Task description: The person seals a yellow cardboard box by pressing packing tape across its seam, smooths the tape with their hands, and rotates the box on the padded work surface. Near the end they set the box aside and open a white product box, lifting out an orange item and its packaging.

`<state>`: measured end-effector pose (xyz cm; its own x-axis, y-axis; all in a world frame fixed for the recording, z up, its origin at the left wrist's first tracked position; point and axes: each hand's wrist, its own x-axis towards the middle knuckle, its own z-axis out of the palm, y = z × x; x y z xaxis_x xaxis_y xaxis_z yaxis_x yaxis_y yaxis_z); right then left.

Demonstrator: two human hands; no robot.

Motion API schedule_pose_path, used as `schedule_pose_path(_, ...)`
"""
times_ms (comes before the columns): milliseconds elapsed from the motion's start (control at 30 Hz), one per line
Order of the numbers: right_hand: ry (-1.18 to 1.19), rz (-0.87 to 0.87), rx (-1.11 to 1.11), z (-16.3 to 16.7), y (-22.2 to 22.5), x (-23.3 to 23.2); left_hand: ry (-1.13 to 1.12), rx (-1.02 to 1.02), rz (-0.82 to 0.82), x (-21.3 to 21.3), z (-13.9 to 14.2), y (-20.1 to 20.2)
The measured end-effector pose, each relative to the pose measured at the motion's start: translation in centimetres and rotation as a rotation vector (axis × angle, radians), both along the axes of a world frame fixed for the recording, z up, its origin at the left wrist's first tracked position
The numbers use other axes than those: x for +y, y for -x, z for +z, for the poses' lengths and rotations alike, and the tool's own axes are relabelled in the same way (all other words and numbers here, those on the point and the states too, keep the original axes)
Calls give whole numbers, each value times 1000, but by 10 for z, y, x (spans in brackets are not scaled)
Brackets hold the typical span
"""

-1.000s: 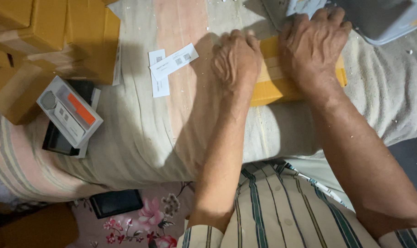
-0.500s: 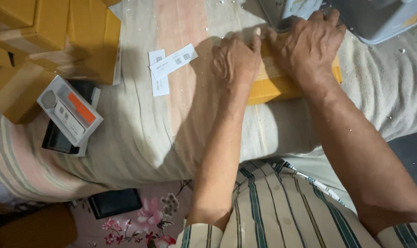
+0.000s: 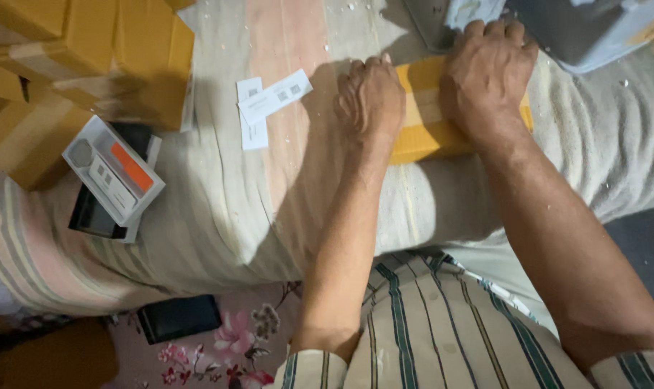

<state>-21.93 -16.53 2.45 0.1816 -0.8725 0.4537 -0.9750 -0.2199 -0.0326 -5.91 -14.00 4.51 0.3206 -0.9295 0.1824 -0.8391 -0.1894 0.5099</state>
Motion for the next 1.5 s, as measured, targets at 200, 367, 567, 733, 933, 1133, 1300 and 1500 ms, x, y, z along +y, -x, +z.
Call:
schedule_pose_path(200, 86, 225, 64, 5, -7, 7, 191, -123, -192, -9, -15, -5)
schedule_pose_path(367, 2, 202, 43, 18, -10, 11, 40, -30, -173, -10, -10, -6)
schedule_pose_path(567, 153, 35, 142, 21, -12, 9, 60, -123, -119, -6, -4, -2)
schedule_pose_path(733, -16, 386, -47, 10, -10, 4, 336, -176, -341, -9, -20, -2)
schedule_pose_path(933, 54, 15, -35, 1, -3, -2, 166, -88, -98, -16, -21, -6)
schedule_pose_path(1133, 85, -71, 16, -2, -5, -1, 35, -138, 48, -1, -2, -8)
schedule_pose_path(1300, 94, 73, 80, -2, -2, 4, 45, -102, 41, 6, 3, -2)
schedule_pose_path(1500, -44, 24, -17, 11, 1, 17, -13, -86, 26, 14, 1, -2)
